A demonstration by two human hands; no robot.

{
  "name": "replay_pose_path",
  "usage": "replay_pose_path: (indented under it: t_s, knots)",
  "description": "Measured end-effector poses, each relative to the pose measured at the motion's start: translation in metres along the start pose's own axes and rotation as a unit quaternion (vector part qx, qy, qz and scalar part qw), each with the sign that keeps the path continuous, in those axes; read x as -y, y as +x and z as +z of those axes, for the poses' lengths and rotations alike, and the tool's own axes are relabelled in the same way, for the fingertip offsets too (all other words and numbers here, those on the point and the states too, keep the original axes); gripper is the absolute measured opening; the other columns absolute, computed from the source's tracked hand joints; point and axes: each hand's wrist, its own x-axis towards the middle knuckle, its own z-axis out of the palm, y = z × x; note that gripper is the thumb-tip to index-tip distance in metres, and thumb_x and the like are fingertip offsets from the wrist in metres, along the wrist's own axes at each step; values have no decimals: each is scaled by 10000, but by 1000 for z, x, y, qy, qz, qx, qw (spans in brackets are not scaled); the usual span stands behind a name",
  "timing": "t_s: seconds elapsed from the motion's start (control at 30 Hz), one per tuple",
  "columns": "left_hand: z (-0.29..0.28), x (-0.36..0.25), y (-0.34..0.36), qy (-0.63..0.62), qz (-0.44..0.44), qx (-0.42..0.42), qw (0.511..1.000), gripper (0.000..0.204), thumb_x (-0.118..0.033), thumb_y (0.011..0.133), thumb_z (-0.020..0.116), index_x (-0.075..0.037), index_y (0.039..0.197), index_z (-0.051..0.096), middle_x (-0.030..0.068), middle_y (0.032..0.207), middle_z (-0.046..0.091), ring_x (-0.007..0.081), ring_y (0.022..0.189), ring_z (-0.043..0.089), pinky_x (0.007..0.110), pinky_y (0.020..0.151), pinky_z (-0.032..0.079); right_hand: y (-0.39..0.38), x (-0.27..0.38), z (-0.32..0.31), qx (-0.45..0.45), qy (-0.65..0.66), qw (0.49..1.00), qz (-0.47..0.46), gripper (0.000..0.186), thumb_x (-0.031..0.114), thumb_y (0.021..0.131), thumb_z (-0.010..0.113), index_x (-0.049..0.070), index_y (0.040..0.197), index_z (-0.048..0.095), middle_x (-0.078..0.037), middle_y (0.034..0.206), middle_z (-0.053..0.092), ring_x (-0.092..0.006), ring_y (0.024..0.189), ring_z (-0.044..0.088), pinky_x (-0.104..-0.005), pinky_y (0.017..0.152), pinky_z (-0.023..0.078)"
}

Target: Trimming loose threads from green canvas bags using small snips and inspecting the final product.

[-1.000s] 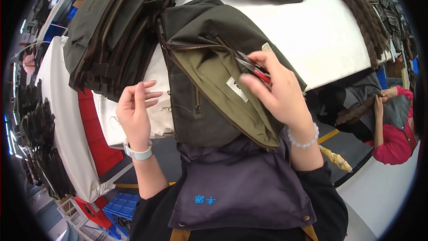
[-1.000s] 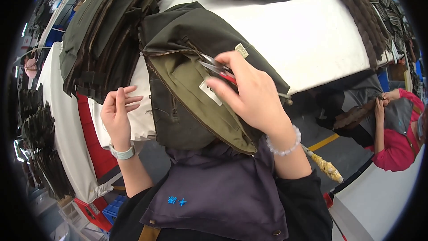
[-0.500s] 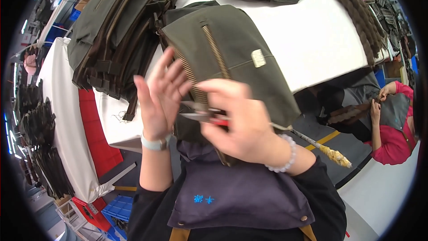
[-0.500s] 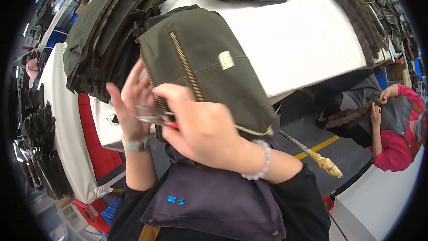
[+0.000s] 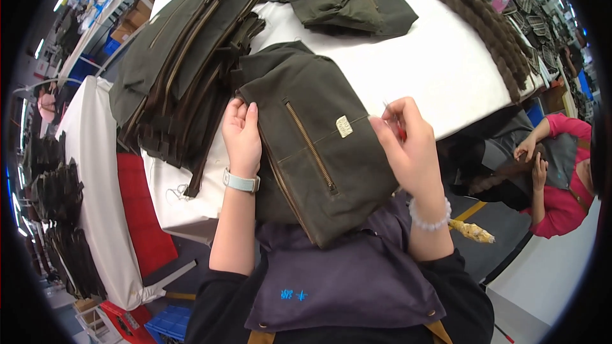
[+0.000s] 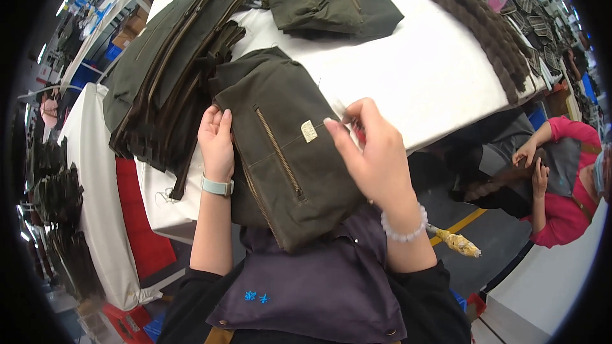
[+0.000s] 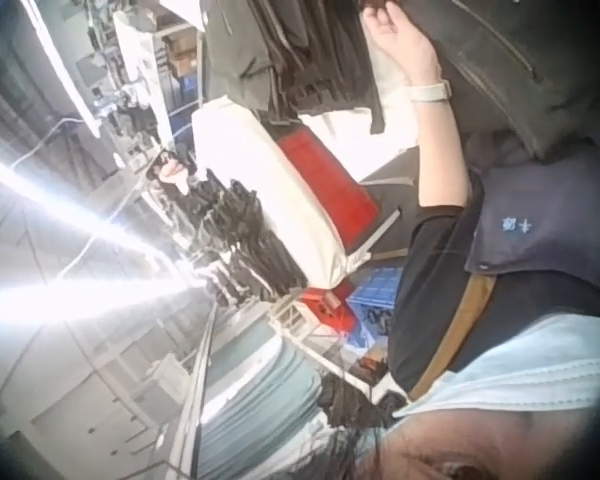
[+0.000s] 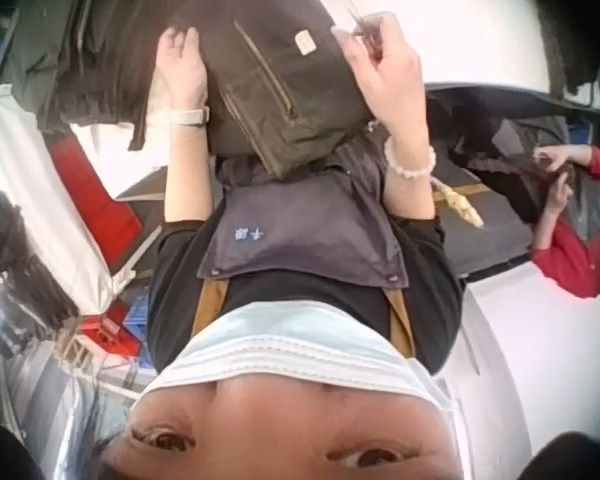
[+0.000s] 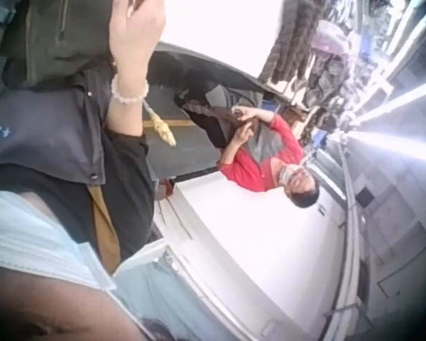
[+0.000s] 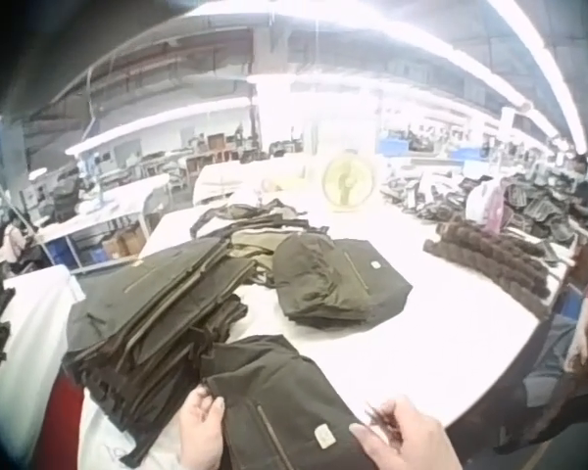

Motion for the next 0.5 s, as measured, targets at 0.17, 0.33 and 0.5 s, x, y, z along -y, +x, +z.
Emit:
replay_pose_path:
  t_s: [0.17, 0.33, 0.5]
  knots:
    - [9, -1, -6, 2, 53, -4, 999, 310, -82, 1064, 525, 61, 1338, 523, 108, 1254, 682, 130, 1088, 651, 255, 966, 498, 10, -51, 17, 138, 92, 985, 53, 397, 266, 910, 781, 54, 847, 452, -30, 729, 462, -110, 681, 397, -285, 625, 404]
    - [2, -8, -12, -81, 27, -31, 996, 296, -159, 1083, 494, 23, 1310, 549, 79, 1096, 687, 121, 944, 658, 262, 844, 548, 18, -33, 7, 127, 294, 946, 41, 374, 112, 906, 758, 118, 804, 399, 44, 798, 409, -64, 739, 352, -233, 674, 351]
    - [5, -17, -14, -97, 19, -22, 995, 304, -202, 1096, 429, 11, 1268, 562, 134, 1015, 677, 185, 826, 683, 304, 730, 596, 73, 28, -40, -40, 148, 971, -184, 306, 75, 916, 746, 81, 819, 456, 37, 773, 418, -61, 740, 383, -220, 700, 355]
